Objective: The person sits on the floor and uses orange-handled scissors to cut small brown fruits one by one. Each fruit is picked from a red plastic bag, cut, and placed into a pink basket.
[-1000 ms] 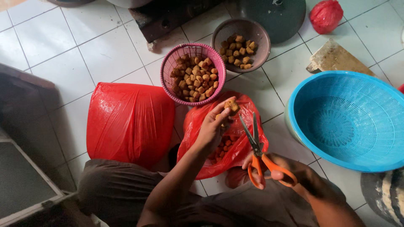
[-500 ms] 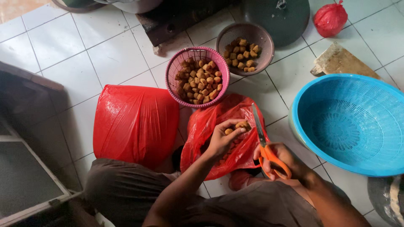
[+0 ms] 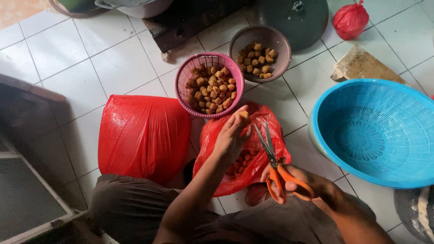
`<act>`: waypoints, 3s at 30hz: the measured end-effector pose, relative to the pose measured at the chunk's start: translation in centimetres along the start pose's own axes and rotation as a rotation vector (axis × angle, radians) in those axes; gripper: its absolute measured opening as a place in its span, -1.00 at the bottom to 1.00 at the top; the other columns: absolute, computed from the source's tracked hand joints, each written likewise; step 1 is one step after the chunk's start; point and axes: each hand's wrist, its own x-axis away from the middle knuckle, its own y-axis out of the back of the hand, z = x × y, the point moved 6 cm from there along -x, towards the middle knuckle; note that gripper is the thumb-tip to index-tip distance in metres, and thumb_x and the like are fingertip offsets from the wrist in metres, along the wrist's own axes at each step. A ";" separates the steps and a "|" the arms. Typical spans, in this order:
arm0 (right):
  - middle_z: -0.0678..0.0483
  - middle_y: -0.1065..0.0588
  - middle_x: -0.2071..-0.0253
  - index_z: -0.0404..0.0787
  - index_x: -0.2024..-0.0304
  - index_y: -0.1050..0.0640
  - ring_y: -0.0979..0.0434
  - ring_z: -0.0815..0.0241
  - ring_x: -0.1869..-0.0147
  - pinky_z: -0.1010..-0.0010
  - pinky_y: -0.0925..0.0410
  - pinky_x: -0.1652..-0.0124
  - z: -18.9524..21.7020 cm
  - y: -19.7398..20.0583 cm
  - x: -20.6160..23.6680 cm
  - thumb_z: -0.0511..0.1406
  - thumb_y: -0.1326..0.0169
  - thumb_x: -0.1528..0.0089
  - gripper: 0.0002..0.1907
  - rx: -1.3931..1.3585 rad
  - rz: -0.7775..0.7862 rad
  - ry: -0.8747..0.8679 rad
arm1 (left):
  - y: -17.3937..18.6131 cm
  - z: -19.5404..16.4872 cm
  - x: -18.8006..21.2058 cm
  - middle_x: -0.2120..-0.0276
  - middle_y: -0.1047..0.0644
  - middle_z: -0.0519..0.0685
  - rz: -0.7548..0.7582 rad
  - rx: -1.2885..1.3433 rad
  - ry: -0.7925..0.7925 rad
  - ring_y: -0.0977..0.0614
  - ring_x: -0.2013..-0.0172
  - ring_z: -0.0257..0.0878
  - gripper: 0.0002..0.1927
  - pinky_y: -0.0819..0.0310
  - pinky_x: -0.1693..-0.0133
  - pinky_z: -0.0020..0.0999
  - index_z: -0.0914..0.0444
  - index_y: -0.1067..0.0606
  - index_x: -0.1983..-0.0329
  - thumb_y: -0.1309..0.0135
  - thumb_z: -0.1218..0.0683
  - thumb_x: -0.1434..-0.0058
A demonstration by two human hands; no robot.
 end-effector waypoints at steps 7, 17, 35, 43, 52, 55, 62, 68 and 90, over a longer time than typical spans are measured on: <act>0.07 -0.44 0.43 -0.41 -0.16 -0.37 -0.51 0.15 0.28 0.32 -0.39 0.22 -0.3 -0.6 -0.2 0.21 -0.35 0.00 0.01 0.055 0.054 -0.024 | -2.4 0.3 2.1 0.04 -0.55 -0.16 0.024 -0.068 0.011 -0.55 -0.02 -0.36 -0.59 -0.47 -0.10 -0.17 0.14 -0.43 -0.23 -0.01 -0.07 -0.38; -0.07 -0.47 0.71 -0.43 0.19 -0.50 -0.45 0.18 0.70 0.39 -0.33 0.66 -1.5 5.0 1.5 -0.21 -0.16 -0.16 -0.63 0.042 -0.521 -0.034 | 1.6 0.3 -0.1 0.16 -0.54 -0.19 -0.101 -0.292 -0.110 -0.54 0.12 -0.41 -0.83 -0.45 0.00 -0.42 0.21 -0.52 0.04 -0.10 0.07 -0.37; -0.04 -0.47 0.62 -0.45 0.11 -0.49 -0.48 0.20 0.60 0.46 -0.34 0.58 -0.8 4.2 1.9 -0.51 -0.20 -0.06 -0.66 0.052 -0.454 0.086 | 21.2 14.6 6.3 -0.33 -0.36 0.17 0.012 -2.117 0.552 -0.36 -0.29 0.18 -0.40 -0.22 -0.30 0.09 0.16 -0.27 -0.46 0.14 -0.15 -0.41; 0.00 -0.48 0.59 -0.44 0.08 -0.49 -0.47 0.25 0.58 0.49 -0.38 0.57 -0.1 3.8 1.4 -0.43 -0.25 -0.12 -0.66 0.048 -0.414 0.086 | 18.4 14.7 6.4 -0.32 -0.35 0.23 0.196 -2.251 0.235 -0.43 -0.21 0.20 -0.29 -0.43 0.04 0.15 0.23 -0.18 -0.44 0.11 -0.11 -0.24; 0.00 -0.48 0.59 -0.43 0.08 -0.50 -0.47 0.27 0.61 0.50 -0.37 0.61 -0.4 4.1 1.5 -0.43 -0.21 -0.14 -0.69 0.082 -0.450 0.028 | 20.4 15.6 6.2 -0.05 -0.55 0.29 0.179 -1.810 0.608 -0.60 -0.01 0.21 -0.54 -0.49 0.00 0.04 0.30 -0.35 -0.22 0.21 -0.11 -0.47; -0.02 -0.48 0.60 -0.43 0.09 -0.50 -0.46 0.24 0.63 0.47 -0.39 0.62 -0.7 4.3 1.4 -0.43 -0.15 -0.16 -0.71 0.099 -0.491 -0.038 | 20.4 16.5 6.0 -0.04 -0.58 0.24 0.316 -1.779 0.683 -0.60 -0.02 0.17 -0.56 -0.49 -0.03 -0.01 0.23 -0.44 -0.13 0.23 -0.13 -0.42; -0.05 -0.49 0.59 -0.45 0.08 -0.49 -0.47 0.22 0.60 0.46 -0.40 0.62 -0.6 4.5 1.7 -0.33 -0.02 -0.27 -0.73 0.066 -0.501 -0.039 | 18.4 16.0 6.0 0.09 -0.59 0.20 0.316 -1.963 0.504 -0.62 0.12 0.11 -0.63 -0.51 0.10 0.01 0.19 -0.56 0.00 0.08 -0.13 -0.39; -0.02 -0.48 0.58 -0.44 0.06 -0.46 -0.46 0.21 0.60 0.44 -0.36 0.60 -1.6 4.6 1.4 -0.32 -0.03 -0.26 -0.71 -0.024 -0.437 -0.046 | 13.5 9.4 1.1 0.25 -0.58 0.10 -0.066 -0.986 0.437 -0.59 0.27 -0.17 -0.69 -0.50 0.25 -0.26 0.31 -0.56 0.03 -0.05 -0.03 -0.43; 0.05 -0.48 0.41 -0.51 -0.04 -0.49 -0.51 0.15 0.36 0.35 -0.38 0.25 2.9 -3.0 2.3 0.21 -0.30 0.01 -0.04 0.059 -0.056 0.001 | -2.7 -0.5 3.5 0.38 -0.53 -0.17 0.235 -0.601 0.001 -0.44 0.43 -0.52 -0.87 -0.29 0.37 -0.59 0.31 -0.59 0.13 -0.25 0.17 -0.33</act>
